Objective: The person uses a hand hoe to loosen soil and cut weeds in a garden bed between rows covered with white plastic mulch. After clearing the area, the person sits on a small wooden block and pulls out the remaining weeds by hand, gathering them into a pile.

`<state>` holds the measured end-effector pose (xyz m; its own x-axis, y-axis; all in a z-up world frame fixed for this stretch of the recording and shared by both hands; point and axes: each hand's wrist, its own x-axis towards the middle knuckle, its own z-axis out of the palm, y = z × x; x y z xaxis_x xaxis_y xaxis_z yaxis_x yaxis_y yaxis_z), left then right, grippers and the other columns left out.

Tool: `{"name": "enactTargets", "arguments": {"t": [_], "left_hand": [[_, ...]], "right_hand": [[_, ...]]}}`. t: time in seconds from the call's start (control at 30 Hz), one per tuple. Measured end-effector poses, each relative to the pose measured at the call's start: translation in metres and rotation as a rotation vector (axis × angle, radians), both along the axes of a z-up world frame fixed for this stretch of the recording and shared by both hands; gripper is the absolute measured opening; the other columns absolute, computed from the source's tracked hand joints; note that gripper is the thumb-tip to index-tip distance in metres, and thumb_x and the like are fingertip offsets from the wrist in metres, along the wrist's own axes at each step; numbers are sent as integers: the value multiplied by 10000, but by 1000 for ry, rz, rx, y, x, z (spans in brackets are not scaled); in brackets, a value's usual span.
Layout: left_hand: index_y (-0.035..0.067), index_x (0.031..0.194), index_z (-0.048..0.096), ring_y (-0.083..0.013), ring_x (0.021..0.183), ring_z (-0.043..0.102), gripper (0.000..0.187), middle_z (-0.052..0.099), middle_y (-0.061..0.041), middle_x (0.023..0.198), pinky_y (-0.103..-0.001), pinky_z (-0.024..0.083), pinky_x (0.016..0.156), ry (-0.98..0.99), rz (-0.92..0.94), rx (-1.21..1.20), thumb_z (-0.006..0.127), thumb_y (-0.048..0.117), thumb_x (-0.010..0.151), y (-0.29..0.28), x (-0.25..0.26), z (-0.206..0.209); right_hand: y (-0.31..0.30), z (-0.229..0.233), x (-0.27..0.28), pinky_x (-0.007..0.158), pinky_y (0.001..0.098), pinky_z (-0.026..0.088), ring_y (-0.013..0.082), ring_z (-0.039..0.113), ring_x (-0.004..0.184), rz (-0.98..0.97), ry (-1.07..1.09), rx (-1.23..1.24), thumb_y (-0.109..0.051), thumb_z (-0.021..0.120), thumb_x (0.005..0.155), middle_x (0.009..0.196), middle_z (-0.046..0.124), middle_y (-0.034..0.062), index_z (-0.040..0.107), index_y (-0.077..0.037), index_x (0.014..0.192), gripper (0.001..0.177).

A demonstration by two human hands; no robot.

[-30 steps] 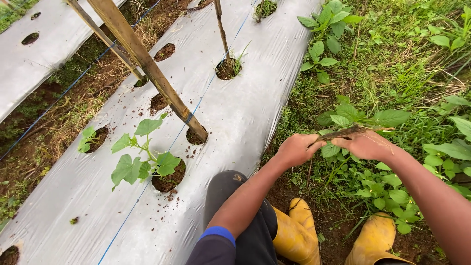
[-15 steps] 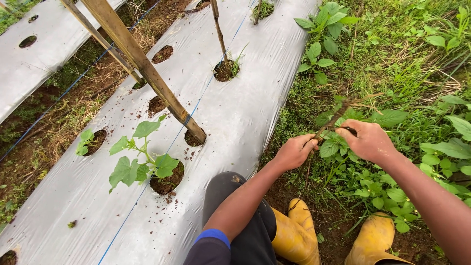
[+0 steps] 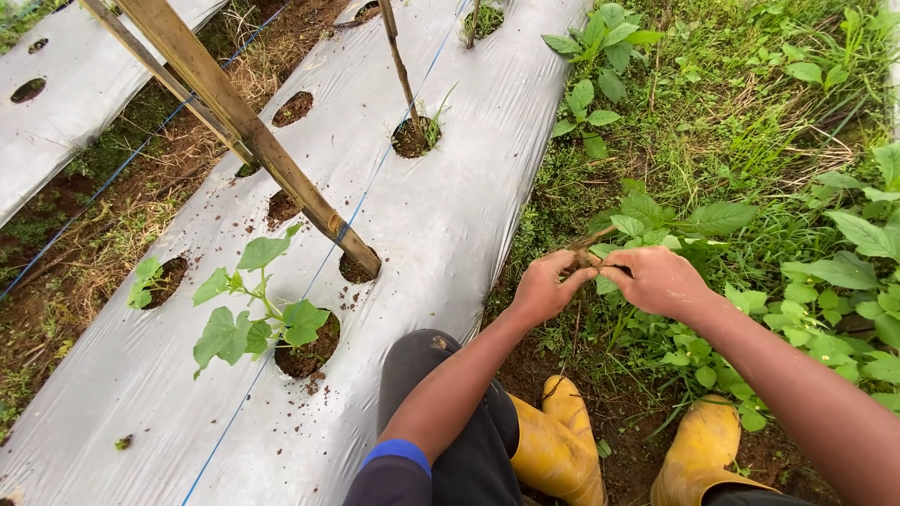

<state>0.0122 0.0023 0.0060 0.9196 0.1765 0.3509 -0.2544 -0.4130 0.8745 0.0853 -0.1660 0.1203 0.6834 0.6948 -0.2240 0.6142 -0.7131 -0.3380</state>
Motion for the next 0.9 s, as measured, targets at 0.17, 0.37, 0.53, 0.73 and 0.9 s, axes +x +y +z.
{"name": "enactTargets", "arguments": {"t": [0.17,0.37,0.53,0.73,0.9], "left_hand": [[12,1149,742,-398,954,741,304,745,-231,1048,-409,647,705,27,98,157,730,268,986,-2,8,-18],[56,1161,763,-279,877,766,305,767,-175,1057,-327,634,632,27,162,81,750,300,979,-2,8,-13],[153,1157,781,-133,728,690,254,782,-91,985,-274,595,557,137,188,-175,774,309,956,-1,4,-19],[-12,1169,732,-272,858,747,366,731,-195,1113,-342,632,641,-2,285,-179,830,228,912,-10,11,-26],[-23,1103,735,-253,799,726,289,716,-154,1006,-345,625,587,-74,309,-153,813,199,936,-10,10,-26]], "right_hand": [[5,-20,11,565,240,621,151,736,588,65,-143,-119,-282,515,1026,954,776,95,722,-108,1191,317],[9,-3,-10,589,294,637,204,752,645,-6,-126,-31,-174,468,1046,805,738,150,720,-46,1156,303],[13,12,-20,838,464,634,342,752,985,-75,43,73,-139,430,1065,1086,721,270,644,41,1255,337],[20,24,-28,794,469,648,369,759,945,-124,54,-30,-110,443,1064,1102,719,298,631,49,1307,346],[32,24,-29,795,508,634,378,750,959,-159,82,-59,-82,468,1023,1098,727,301,618,59,1319,361]]}}
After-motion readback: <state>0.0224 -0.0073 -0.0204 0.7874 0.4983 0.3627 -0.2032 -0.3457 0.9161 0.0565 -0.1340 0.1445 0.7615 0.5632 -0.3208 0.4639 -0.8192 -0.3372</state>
